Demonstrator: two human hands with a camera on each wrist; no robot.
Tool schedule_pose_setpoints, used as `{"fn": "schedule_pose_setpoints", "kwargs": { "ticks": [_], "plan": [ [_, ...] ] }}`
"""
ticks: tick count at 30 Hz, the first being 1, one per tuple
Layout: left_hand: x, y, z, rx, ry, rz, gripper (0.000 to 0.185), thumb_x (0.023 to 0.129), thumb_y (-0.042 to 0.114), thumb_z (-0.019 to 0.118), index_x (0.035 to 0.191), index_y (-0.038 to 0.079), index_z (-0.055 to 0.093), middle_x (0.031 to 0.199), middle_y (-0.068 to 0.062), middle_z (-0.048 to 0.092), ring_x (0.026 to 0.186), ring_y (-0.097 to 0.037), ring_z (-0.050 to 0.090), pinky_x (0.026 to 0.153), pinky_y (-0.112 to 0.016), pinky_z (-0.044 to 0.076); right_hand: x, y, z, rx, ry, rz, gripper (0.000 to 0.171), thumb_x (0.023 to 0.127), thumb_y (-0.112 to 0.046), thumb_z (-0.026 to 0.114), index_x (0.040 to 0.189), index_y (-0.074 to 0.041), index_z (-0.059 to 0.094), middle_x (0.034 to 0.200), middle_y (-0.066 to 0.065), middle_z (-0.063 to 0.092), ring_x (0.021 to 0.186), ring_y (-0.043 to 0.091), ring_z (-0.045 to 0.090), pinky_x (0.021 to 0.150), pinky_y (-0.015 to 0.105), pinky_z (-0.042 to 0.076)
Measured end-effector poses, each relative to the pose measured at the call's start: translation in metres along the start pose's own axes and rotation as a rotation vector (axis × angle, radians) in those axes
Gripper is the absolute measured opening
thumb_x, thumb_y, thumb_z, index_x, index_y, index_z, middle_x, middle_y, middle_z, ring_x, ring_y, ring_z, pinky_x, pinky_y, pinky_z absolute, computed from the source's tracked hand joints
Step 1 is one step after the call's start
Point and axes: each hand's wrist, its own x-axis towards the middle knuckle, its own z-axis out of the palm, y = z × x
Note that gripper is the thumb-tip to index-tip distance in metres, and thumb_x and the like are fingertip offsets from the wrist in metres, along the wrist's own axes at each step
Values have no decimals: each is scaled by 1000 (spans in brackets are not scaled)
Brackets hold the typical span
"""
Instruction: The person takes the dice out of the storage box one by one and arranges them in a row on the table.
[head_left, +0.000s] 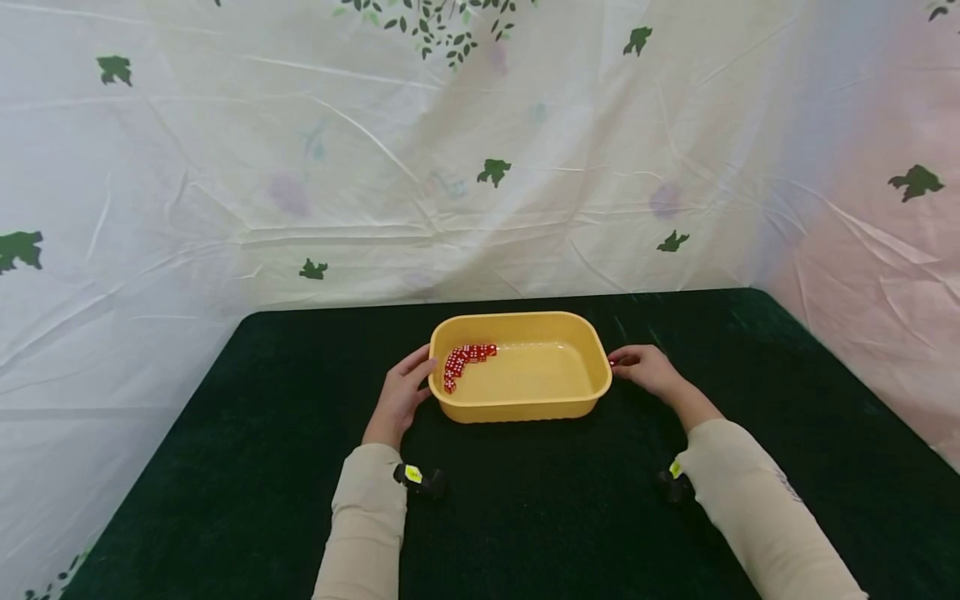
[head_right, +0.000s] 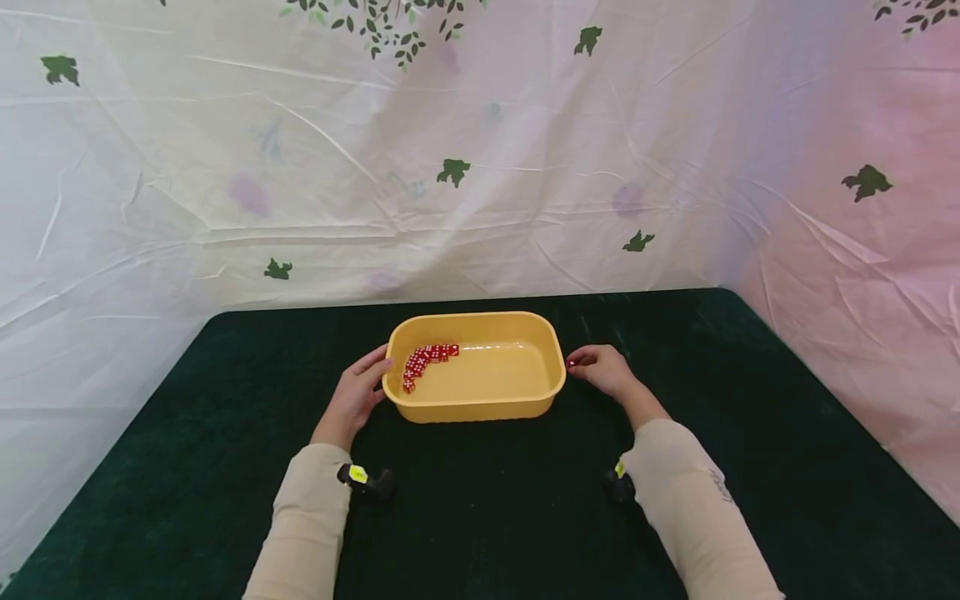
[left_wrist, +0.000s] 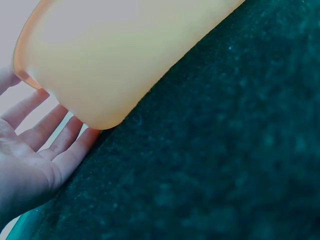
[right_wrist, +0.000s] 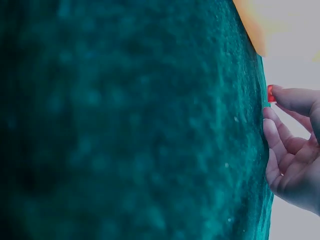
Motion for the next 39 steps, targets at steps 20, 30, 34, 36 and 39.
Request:
{"fn": "schedule_pose_setpoints", "kwargs": {
  "ticks": [20,30,34,36,39],
  "plan": [
    [-2,2,0,13,-7,-2,36,86,20,52,122,15,49,125,-2,43,108,-18,43,86,-38,38,2,3,4,-26,8,2,28,85,-10,53,110,2,53,99,16,51,83,26,46,72,37,44],
    [-1,0,1,2,-12,-4,37,86,20,53,122,15,49,125,-3,42,109,-18,42,86,-38,39,2,4,4,-51,13,21,30,85,-10,53,112,2,52,98,15,51,83,26,45,71,36,43],
    [0,0,-1,4,-11,-2,36,86,20,53,122,15,49,125,-2,42,109,-18,42,87,-38,38,2,4,4,-57,17,22,30,85,-10,53,112,1,52,99,15,51,83,26,45,72,36,43],
    [0,1,-1,3,-10,-3,36,86,20,53,122,15,49,125,-2,42,109,-18,41,87,-39,38,2,3,5,-60,18,18,30,85,-10,53,113,1,52,98,15,50,83,26,45,71,36,44],
    [0,1,-2,2,-9,-9,36,86,20,52,122,16,49,125,-2,42,110,-18,41,87,-39,38,3,3,6,-60,17,17,30,85,-10,53,113,1,52,97,15,50,82,26,45,71,35,43]
  ]
}}
